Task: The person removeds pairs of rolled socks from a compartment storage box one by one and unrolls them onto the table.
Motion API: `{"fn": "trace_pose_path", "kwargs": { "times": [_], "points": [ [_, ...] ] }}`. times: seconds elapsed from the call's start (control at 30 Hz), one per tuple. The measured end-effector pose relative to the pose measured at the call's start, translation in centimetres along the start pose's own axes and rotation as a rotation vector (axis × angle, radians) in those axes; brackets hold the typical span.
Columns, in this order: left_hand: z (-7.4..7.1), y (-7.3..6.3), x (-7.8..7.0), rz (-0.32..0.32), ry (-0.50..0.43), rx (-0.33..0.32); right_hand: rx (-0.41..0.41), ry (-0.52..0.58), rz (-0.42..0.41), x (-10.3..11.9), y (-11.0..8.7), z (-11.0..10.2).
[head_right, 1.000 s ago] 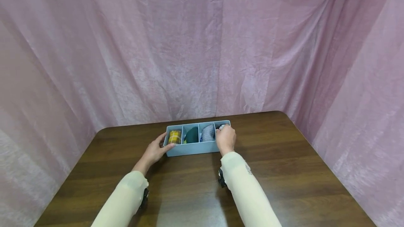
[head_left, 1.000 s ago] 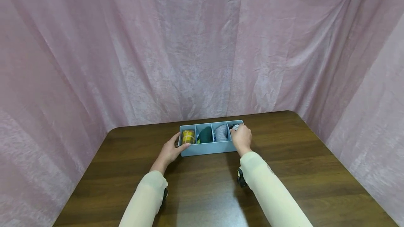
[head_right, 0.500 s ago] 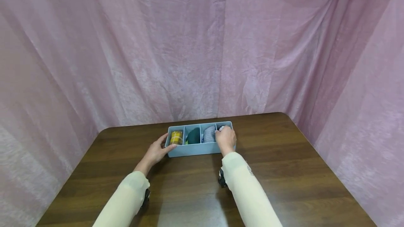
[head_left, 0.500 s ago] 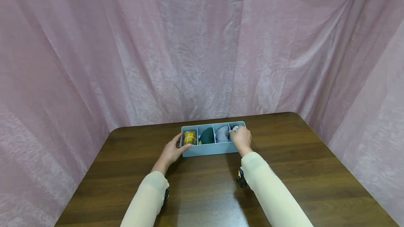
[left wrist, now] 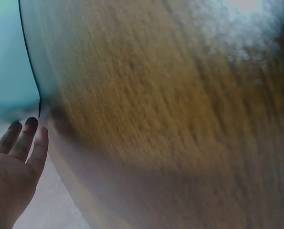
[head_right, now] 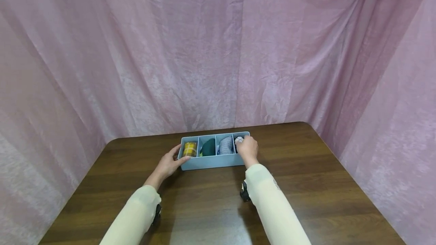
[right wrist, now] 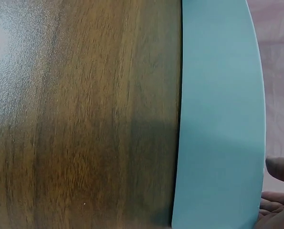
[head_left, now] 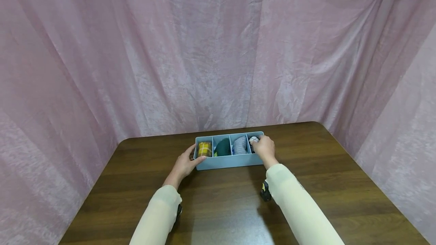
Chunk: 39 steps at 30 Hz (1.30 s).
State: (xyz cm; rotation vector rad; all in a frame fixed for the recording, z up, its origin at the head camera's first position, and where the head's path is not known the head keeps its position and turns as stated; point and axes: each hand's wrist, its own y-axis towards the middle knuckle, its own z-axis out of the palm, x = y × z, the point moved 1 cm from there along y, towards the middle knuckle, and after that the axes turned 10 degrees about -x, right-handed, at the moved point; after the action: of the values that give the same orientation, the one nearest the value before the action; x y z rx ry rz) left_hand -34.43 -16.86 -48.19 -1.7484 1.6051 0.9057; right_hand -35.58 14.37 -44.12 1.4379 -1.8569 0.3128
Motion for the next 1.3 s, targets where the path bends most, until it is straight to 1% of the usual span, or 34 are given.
{"fn": "trace_pose_path", "kwargs": {
  "times": [0.23,0.4,0.6,0.73,0.97,1.17,1.3],
  "points": [
    [0.0,0.1,0.2,-0.01,-0.009,-0.001,-0.019,0.014,-0.036,-0.3,0.0,0.1],
    [0.0,0.0,0.2,-0.007,-0.008,-0.002,-0.027,0.021,-0.033,-0.2,-0.1,0.1],
    [0.0,-0.1,0.1,-0.005,-0.02,0.0,-0.044,0.016,-0.055,-0.2,-0.1,0.2],
    [0.0,-0.1,0.0,0.001,-0.024,-0.006,-0.051,0.009,-0.048,-0.3,-0.2,0.4],
    [-0.1,-0.1,0.1,0.056,-0.013,-0.014,-0.062,-0.058,-0.069,-0.2,-0.1,0.8],
    [-0.2,-0.2,-0.1,0.054,-0.014,-0.01,-0.074,-0.11,-0.07,-0.1,-0.1,1.3],
    [-0.2,-0.2,-0.1,0.047,-0.023,-0.004,-0.052,-0.167,-0.074,0.2,-0.3,1.2]
  ]
}}
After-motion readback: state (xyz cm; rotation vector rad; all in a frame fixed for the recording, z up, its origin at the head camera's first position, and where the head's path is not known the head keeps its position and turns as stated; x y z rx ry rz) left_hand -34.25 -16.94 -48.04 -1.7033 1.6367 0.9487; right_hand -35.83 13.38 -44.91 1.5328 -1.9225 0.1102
